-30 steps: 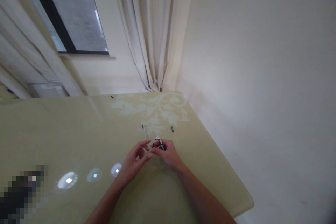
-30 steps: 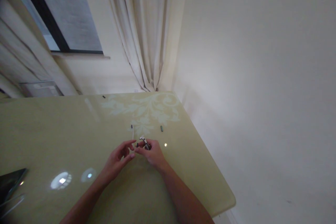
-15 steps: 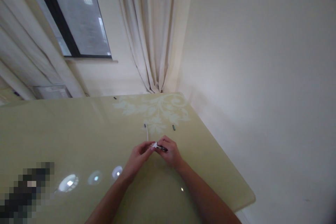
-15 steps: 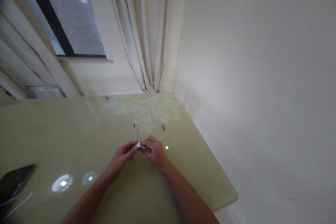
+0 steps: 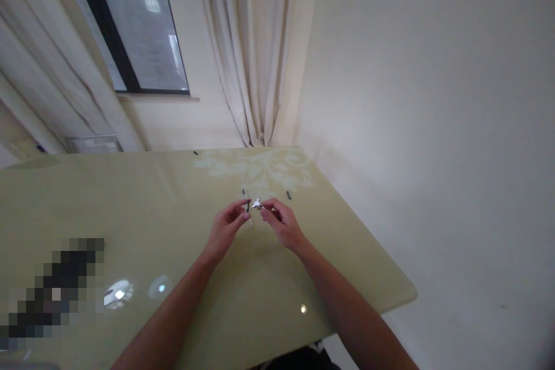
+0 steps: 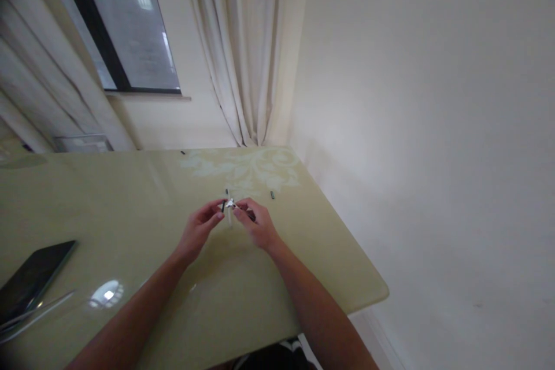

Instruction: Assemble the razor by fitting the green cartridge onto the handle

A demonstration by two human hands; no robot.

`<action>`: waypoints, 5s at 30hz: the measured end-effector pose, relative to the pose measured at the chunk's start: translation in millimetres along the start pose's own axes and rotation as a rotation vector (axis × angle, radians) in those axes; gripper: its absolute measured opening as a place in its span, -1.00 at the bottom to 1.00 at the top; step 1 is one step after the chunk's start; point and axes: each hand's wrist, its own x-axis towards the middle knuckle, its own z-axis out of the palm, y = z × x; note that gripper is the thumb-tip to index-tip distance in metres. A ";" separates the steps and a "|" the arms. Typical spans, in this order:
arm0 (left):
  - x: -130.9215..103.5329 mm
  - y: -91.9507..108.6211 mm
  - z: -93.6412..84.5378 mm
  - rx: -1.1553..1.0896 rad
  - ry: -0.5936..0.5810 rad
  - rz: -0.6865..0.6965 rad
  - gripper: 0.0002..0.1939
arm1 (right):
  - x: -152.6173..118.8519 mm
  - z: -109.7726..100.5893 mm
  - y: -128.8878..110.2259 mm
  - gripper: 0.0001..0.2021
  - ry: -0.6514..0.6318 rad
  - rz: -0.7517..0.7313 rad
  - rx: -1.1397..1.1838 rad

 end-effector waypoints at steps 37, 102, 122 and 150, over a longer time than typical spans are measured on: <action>-16.5 13.7 10.4 -0.131 -0.013 -0.002 -0.58 | -4.0 -3.7 -16.7 -0.69 0.016 -0.208 -0.081; -21.8 19.6 -7.1 -0.016 -0.106 0.055 -0.61 | -9.1 -3.3 -19.6 -0.68 -0.091 -0.093 -0.047; -14.9 -8.9 -12.3 0.477 -0.090 0.117 -0.44 | 3.8 -24.3 1.2 -0.77 0.004 -0.047 -0.274; -14.2 -4.0 -6.5 1.161 0.019 -0.017 -0.67 | 23.3 -74.9 57.6 -0.65 0.556 0.159 -0.718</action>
